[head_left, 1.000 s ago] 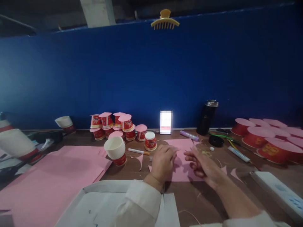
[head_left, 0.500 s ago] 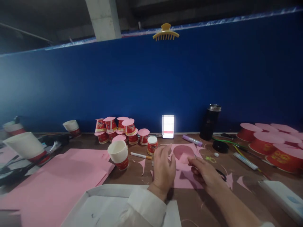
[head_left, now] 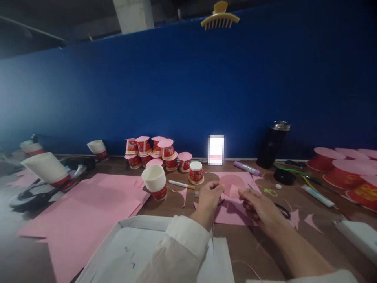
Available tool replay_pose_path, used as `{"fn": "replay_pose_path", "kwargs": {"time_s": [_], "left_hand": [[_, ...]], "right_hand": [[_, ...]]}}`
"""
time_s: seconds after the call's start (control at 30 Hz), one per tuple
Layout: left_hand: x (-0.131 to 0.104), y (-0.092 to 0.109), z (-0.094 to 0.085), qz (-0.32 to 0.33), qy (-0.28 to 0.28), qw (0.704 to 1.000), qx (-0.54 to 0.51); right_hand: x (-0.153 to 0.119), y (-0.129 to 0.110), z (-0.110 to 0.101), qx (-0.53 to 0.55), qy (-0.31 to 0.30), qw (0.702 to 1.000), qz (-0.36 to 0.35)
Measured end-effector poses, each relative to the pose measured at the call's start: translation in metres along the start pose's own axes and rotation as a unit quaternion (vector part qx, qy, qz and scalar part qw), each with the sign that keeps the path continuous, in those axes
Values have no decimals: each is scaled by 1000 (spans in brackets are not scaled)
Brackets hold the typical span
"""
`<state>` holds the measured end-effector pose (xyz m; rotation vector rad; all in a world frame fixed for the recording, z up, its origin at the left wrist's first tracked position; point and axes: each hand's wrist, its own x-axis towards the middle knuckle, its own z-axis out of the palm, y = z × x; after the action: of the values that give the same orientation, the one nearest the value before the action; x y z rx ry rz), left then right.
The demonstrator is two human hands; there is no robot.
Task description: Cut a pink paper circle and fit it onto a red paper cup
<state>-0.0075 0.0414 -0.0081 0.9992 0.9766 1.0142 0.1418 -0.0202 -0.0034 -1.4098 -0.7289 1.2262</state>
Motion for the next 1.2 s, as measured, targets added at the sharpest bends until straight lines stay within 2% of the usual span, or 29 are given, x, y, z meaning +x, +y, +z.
{"fn": "replay_pose_path", "kwargs": {"time_s": [0.4,0.77,1.2], "left_hand": [[-7,10,2,-51,-3,998,-38],[-6,6,0,-54,-15,998,-22],[-6,5,0,-54,-20,998,-5]], "right_hand": [[-3,-1,2,-64,-4,998,-4],[0,2,-3,-73,8,997,-38],[-1,1,-2,-124,25,991,-44]]}}
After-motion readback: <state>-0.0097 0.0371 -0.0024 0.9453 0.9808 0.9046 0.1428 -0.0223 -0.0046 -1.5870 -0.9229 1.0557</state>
